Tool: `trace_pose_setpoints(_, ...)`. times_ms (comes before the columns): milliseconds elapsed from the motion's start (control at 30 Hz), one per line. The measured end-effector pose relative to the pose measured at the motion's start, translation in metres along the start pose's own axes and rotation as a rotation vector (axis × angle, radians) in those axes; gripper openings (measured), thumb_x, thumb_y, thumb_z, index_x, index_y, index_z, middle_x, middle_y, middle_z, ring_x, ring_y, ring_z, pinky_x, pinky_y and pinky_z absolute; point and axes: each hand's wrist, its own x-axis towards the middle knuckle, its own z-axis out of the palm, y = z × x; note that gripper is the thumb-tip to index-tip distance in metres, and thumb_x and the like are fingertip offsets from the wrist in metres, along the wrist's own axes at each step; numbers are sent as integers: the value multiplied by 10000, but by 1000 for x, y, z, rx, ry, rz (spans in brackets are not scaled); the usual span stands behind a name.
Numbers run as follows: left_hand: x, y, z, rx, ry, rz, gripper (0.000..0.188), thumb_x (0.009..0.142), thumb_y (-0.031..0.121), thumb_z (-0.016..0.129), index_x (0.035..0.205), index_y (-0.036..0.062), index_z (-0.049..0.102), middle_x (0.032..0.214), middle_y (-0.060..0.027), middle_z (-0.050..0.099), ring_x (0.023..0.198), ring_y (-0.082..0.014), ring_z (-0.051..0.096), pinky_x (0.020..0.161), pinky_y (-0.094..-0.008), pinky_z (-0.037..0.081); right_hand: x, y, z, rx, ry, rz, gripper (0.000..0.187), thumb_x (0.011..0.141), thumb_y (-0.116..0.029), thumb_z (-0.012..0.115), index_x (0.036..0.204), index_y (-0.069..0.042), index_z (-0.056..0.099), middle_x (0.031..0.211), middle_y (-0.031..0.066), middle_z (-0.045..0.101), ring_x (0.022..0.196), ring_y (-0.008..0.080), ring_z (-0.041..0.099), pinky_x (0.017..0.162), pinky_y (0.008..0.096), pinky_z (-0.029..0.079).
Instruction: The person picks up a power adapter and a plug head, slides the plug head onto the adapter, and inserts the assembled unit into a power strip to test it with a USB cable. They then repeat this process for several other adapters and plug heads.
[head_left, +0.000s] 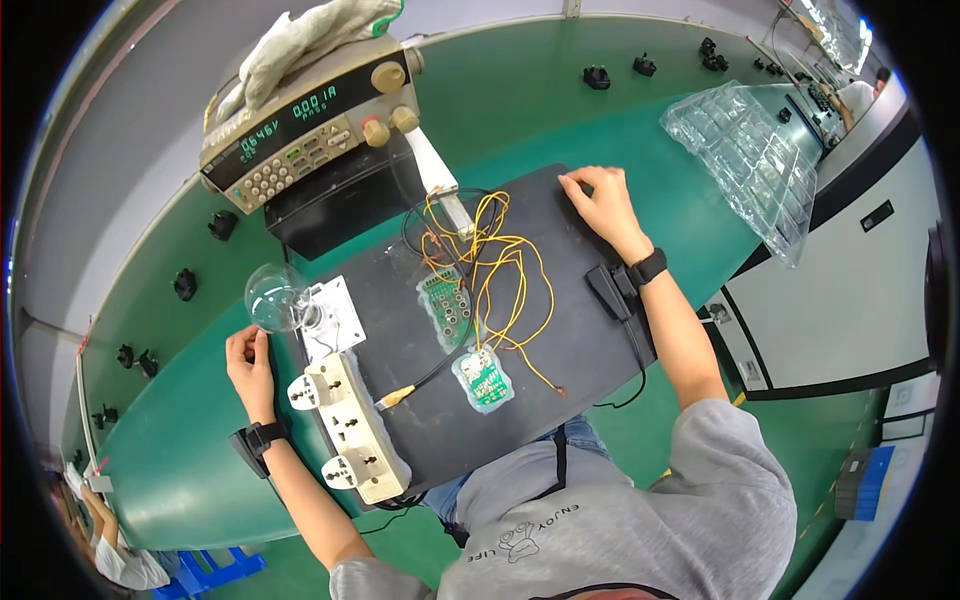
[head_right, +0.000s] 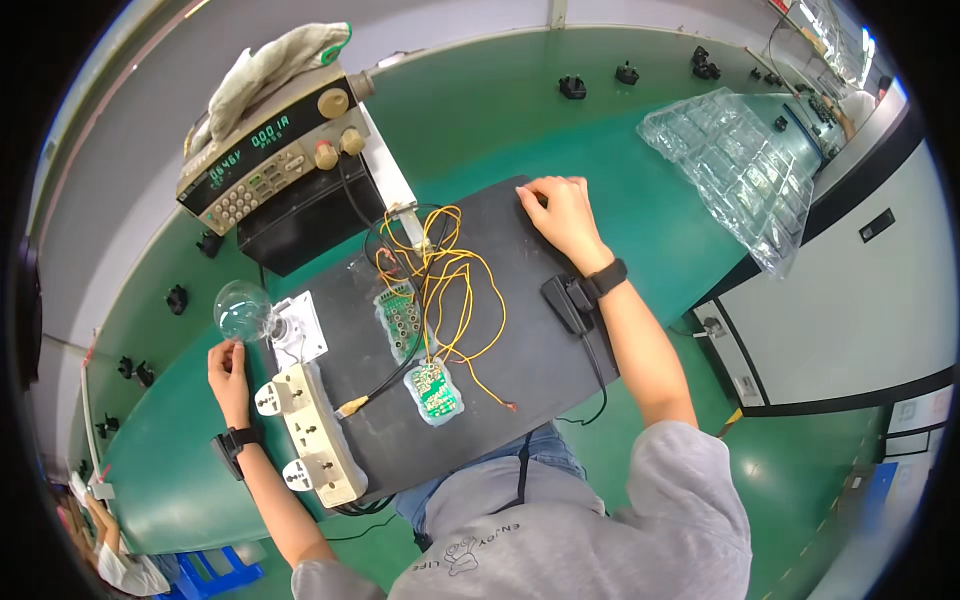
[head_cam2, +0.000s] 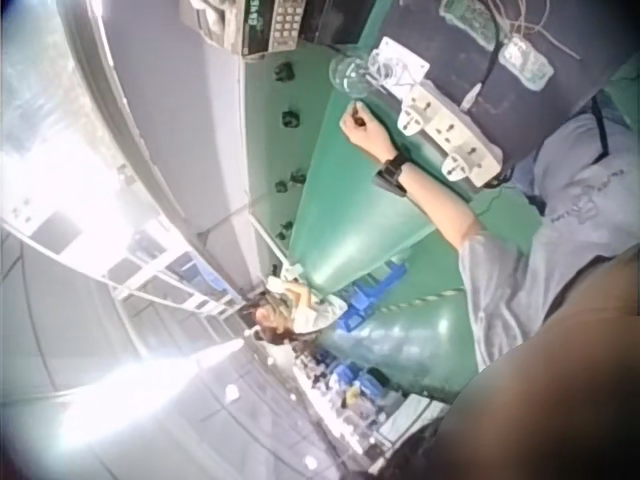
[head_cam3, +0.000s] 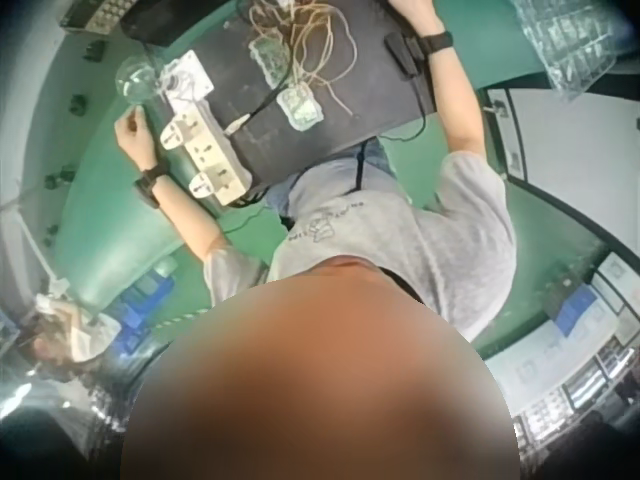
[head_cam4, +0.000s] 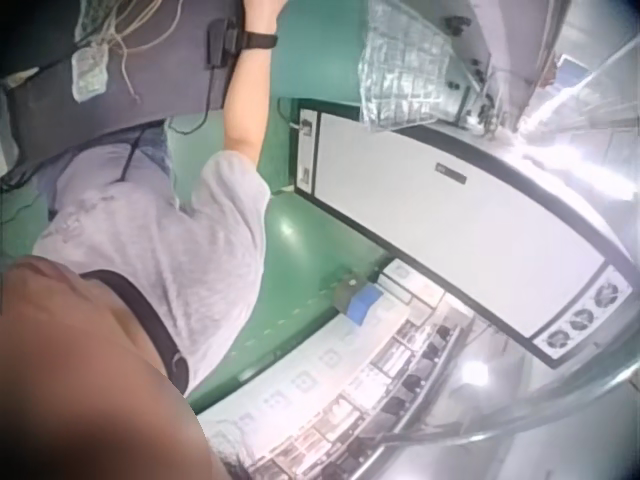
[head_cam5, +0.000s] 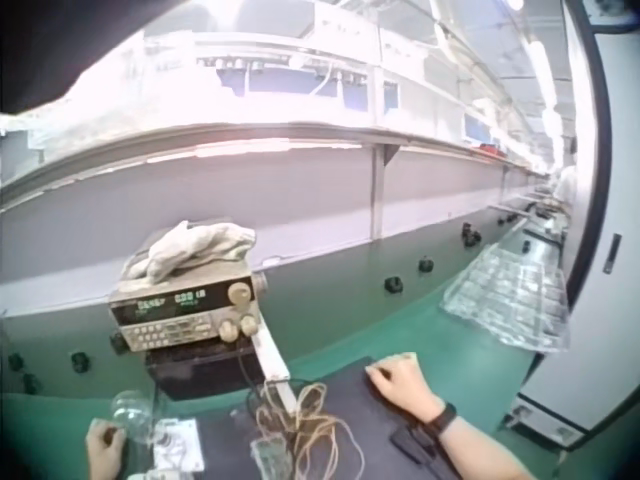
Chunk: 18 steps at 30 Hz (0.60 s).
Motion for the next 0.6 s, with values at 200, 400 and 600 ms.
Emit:
trace_pose_setpoints(200,0,-4,0,29,-21,29,143,858,97,612,946,-14,631,855,-19,525,654,-98,430,617,-231,389,1,1,3,-297,3,-464,119,815,-144,644,788,-32,669,698,74,610,695,230,568,858,344,382)
trace_pose_setpoints(400,1,-4,0,76,-47,57,177,877,117,602,1007,12,660,812,3,476,653,-77,385,606,-213,338,-1,-7,-1,-391,32,-535,123,836,-145,627,771,-48,666,724,55,615,732,208,585,832,334,417)
trace_pose_setpoints(600,1,-4,-1,111,-52,43,192,879,151,617,1002,12,662,781,11,444,656,-79,386,600,-222,336,6,2,-8,1413,-212,696,175,915,-190,554,970,-33,610,761,3,613,742,128,578,657,258,465)
